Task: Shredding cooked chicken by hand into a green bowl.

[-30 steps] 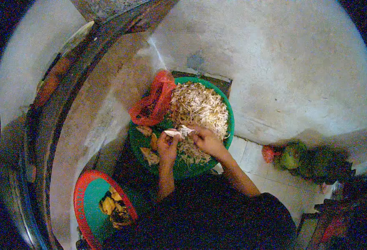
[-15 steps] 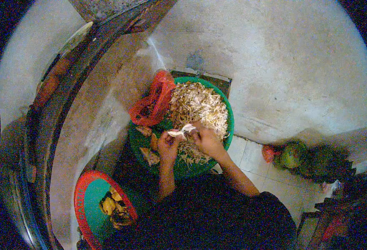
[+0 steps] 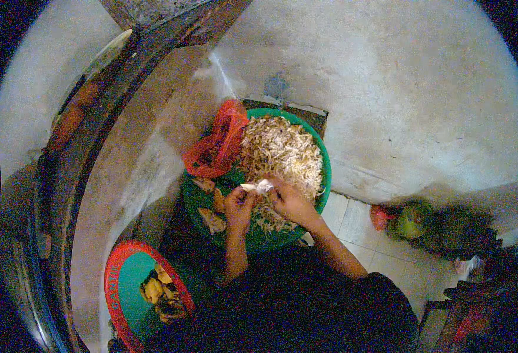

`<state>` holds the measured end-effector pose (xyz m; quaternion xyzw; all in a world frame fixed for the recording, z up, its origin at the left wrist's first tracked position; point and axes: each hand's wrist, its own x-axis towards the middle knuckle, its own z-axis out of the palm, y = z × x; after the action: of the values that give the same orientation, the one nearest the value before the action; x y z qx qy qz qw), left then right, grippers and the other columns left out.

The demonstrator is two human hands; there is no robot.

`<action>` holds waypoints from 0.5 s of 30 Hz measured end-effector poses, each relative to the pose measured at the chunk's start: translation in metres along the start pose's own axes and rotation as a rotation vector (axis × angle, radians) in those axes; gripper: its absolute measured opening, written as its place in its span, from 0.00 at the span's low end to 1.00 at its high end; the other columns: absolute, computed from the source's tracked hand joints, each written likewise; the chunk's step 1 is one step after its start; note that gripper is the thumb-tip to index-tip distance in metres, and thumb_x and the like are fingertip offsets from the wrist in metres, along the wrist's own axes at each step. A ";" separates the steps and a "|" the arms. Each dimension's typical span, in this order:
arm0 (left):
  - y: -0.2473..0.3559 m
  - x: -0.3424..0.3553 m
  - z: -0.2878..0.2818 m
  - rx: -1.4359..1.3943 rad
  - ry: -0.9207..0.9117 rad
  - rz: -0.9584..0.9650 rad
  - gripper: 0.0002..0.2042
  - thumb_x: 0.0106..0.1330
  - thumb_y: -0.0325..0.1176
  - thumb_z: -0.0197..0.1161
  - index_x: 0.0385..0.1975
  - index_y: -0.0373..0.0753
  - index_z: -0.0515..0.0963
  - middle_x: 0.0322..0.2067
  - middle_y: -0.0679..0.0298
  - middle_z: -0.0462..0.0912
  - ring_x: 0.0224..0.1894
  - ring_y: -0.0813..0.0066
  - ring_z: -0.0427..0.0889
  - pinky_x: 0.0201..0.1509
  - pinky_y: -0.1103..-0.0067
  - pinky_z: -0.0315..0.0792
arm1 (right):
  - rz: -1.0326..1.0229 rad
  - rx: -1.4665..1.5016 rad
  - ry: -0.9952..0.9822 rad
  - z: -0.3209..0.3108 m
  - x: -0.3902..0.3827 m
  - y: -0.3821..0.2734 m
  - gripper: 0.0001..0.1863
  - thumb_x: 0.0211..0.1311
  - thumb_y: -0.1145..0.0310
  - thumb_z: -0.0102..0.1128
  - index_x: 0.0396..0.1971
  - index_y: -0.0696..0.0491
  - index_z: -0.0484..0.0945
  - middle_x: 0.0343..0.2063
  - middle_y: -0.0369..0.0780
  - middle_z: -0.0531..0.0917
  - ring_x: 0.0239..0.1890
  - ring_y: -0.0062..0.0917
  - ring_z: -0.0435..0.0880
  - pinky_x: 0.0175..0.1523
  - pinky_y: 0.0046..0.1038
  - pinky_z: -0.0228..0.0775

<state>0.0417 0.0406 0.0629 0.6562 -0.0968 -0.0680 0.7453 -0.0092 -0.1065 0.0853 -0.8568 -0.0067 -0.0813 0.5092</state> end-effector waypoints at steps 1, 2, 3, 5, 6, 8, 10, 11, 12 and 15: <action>0.001 0.000 0.000 0.016 -0.024 0.027 0.06 0.60 0.21 0.55 0.36 0.30 0.74 0.31 0.62 0.79 0.32 0.79 0.78 0.37 0.83 0.76 | 0.002 -0.001 0.001 0.006 0.000 0.010 0.20 0.59 0.71 0.48 0.53 0.54 0.67 0.31 0.48 0.79 0.28 0.36 0.80 0.36 0.32 0.70; -0.002 0.000 0.000 0.016 -0.028 0.027 0.06 0.60 0.21 0.55 0.36 0.30 0.74 0.31 0.62 0.79 0.32 0.79 0.78 0.37 0.83 0.76 | -0.170 -0.064 0.048 0.015 0.000 0.026 0.20 0.59 0.71 0.48 0.53 0.53 0.67 0.31 0.48 0.80 0.29 0.38 0.80 0.36 0.33 0.70; -0.008 0.002 -0.003 0.050 -0.010 0.034 0.06 0.60 0.21 0.55 0.36 0.30 0.75 0.31 0.62 0.79 0.31 0.79 0.78 0.37 0.83 0.76 | -0.344 -0.128 0.089 0.020 0.000 0.029 0.21 0.58 0.71 0.48 0.53 0.52 0.66 0.31 0.48 0.80 0.29 0.41 0.80 0.36 0.35 0.70; -0.015 0.003 -0.006 0.084 0.012 0.041 0.06 0.60 0.21 0.55 0.36 0.31 0.75 0.31 0.62 0.80 0.31 0.79 0.78 0.37 0.83 0.76 | -0.220 -0.156 0.031 0.015 0.003 0.028 0.21 0.58 0.71 0.48 0.54 0.52 0.66 0.31 0.48 0.80 0.29 0.42 0.79 0.36 0.36 0.70; -0.017 0.003 -0.006 0.056 0.029 0.032 0.05 0.60 0.22 0.56 0.35 0.31 0.75 0.30 0.62 0.80 0.31 0.79 0.78 0.36 0.83 0.76 | -0.096 -0.183 -0.025 0.012 0.005 0.022 0.22 0.58 0.71 0.48 0.55 0.51 0.66 0.31 0.49 0.80 0.28 0.43 0.79 0.35 0.37 0.70; -0.018 0.004 -0.007 0.027 0.044 0.023 0.05 0.60 0.22 0.56 0.35 0.31 0.75 0.30 0.62 0.80 0.30 0.79 0.78 0.35 0.83 0.76 | -0.080 -0.157 0.027 0.002 0.004 0.007 0.22 0.58 0.71 0.48 0.55 0.51 0.66 0.30 0.49 0.80 0.28 0.43 0.79 0.35 0.37 0.70; -0.017 0.005 -0.006 0.080 0.035 0.088 0.05 0.60 0.23 0.56 0.35 0.32 0.75 0.29 0.63 0.79 0.30 0.79 0.78 0.34 0.83 0.74 | -0.061 -0.131 0.083 0.001 0.004 0.007 0.21 0.58 0.71 0.48 0.54 0.51 0.66 0.30 0.49 0.80 0.28 0.43 0.79 0.35 0.37 0.69; -0.020 0.005 -0.008 0.079 0.035 0.087 0.05 0.60 0.23 0.56 0.35 0.32 0.75 0.29 0.63 0.79 0.30 0.79 0.78 0.34 0.83 0.74 | -0.074 -0.058 -0.056 0.002 0.003 0.006 0.21 0.58 0.71 0.48 0.53 0.51 0.66 0.30 0.49 0.80 0.28 0.43 0.79 0.34 0.37 0.70; -0.023 0.007 -0.011 0.169 0.022 0.121 0.06 0.60 0.23 0.56 0.36 0.32 0.75 0.29 0.63 0.79 0.30 0.80 0.78 0.34 0.83 0.73 | -0.087 0.015 -0.194 0.003 0.001 0.004 0.20 0.58 0.71 0.48 0.53 0.52 0.67 0.29 0.49 0.79 0.27 0.42 0.79 0.34 0.36 0.70; -0.027 0.006 -0.010 0.256 0.022 0.133 0.06 0.60 0.23 0.57 0.36 0.32 0.75 0.29 0.64 0.79 0.31 0.80 0.77 0.34 0.83 0.71 | -0.288 -0.057 0.000 0.017 0.002 0.014 0.18 0.58 0.71 0.49 0.50 0.52 0.70 0.28 0.48 0.79 0.25 0.38 0.79 0.31 0.33 0.69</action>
<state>0.0510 0.0450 0.0350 0.7387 -0.1398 0.0016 0.6594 -0.0034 -0.0987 0.0655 -0.8611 -0.1272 -0.1536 0.4677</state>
